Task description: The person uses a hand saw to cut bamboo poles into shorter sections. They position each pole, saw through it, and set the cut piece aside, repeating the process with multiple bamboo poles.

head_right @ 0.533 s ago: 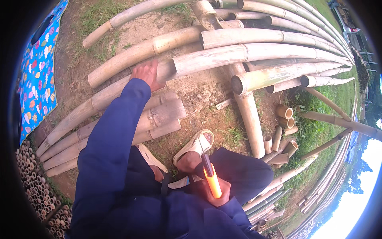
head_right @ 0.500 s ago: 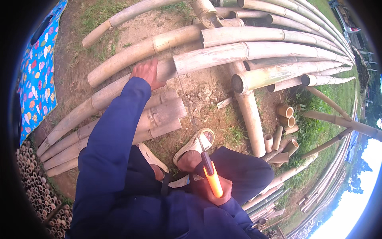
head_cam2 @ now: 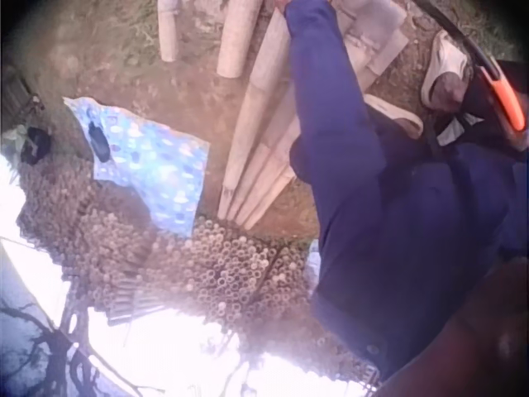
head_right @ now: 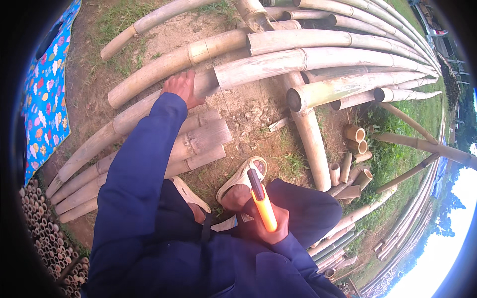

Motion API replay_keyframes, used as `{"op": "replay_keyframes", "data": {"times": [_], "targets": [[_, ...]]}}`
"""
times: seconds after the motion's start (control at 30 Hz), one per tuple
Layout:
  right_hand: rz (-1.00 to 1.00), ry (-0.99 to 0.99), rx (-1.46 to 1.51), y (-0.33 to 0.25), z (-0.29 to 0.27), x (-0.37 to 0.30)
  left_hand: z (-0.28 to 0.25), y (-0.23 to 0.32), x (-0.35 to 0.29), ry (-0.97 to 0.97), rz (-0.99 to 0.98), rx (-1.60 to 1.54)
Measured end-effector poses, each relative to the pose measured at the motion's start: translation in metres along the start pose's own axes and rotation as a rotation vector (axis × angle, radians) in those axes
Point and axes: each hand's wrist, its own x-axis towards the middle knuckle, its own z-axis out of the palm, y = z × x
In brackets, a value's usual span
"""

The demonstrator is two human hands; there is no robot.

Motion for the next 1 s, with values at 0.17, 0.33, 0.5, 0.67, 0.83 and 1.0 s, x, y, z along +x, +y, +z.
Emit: {"op": "replay_keyframes", "data": {"times": [0.17, 0.33, 0.5, 0.67, 0.83, 1.0], "targets": [[0.003, 0.072, 0.205, 0.022, 0.053, 0.096, -0.004, -0.001, 0.009, -0.014, -0.015, -0.039], [0.006, 0.011, 0.008, 0.010, 0.001, -0.033, -0.004, -0.002, 0.001, 0.009, -0.020, 0.006], [0.031, 0.057, 0.050, 0.004, 0.030, 0.073, -0.002, 0.007, 0.004, -0.030, -0.011, -0.005], [-0.048, 0.096, 0.127, 0.031, 0.057, 0.086, -0.007, 0.007, -0.004, -0.054, -0.016, -0.004], [-0.029, 0.053, 0.005, -0.004, 0.000, -0.020, 0.002, -0.003, -0.002, 0.000, -0.017, 0.016], [-0.053, 0.123, 0.128, 0.024, 0.051, 0.097, -0.006, 0.009, 0.013, -0.025, 0.014, -0.048]]}}
